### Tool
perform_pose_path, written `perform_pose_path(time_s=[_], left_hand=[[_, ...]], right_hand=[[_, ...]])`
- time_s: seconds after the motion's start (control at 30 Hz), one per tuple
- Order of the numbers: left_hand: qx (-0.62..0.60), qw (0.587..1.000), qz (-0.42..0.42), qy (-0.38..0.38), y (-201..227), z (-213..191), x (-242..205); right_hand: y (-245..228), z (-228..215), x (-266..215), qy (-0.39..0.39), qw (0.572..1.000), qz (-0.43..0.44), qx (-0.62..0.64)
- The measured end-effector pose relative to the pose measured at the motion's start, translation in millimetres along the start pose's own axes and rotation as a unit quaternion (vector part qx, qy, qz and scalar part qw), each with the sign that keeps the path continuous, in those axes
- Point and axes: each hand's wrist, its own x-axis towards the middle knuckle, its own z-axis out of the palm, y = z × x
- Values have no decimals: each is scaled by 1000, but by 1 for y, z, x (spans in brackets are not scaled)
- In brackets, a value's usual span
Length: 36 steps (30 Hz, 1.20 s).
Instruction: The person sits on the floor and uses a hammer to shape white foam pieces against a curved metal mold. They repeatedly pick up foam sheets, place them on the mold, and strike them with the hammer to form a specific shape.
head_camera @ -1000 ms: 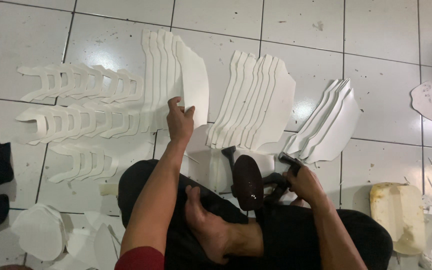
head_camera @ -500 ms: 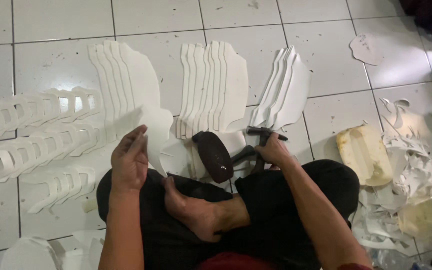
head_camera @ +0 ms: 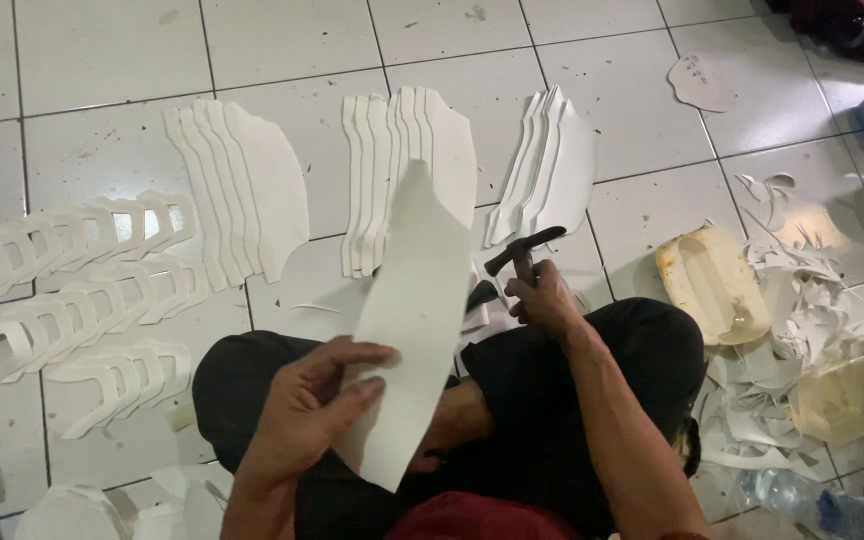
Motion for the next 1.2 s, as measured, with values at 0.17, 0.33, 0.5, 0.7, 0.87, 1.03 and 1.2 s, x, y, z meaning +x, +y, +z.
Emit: perform_pose_path(time_s=[0.17, 0.33, 0.5, 0.7, 0.87, 1.03, 1.2], left_hand=[[-38, 984, -170, -36, -50, 3, -14], [-12, 974, -223, -29, -54, -2, -34], [-22, 979, -199, -32, -56, -6, -40], [-63, 954, -293, -8, -60, -7, -55], [125, 952, -278, -32, -56, -2, -55], [383, 916, 25, 116, -52, 20, -22], [510, 794, 246, 220, -108, 35, 45]], right_hand=[[20, 10, -13, 114, 982, -103, 110], [25, 16, -43, 154, 967, -172, 103], [53, 29, -53, 142, 948, -276, 74], [51, 31, -63, 72, 870, -469, -136], [47, 38, -64, 48, 877, -448, -166], [35, 43, -76, 47, 891, -416, -179], [29, 49, -77, 118, 859, -490, -87]])
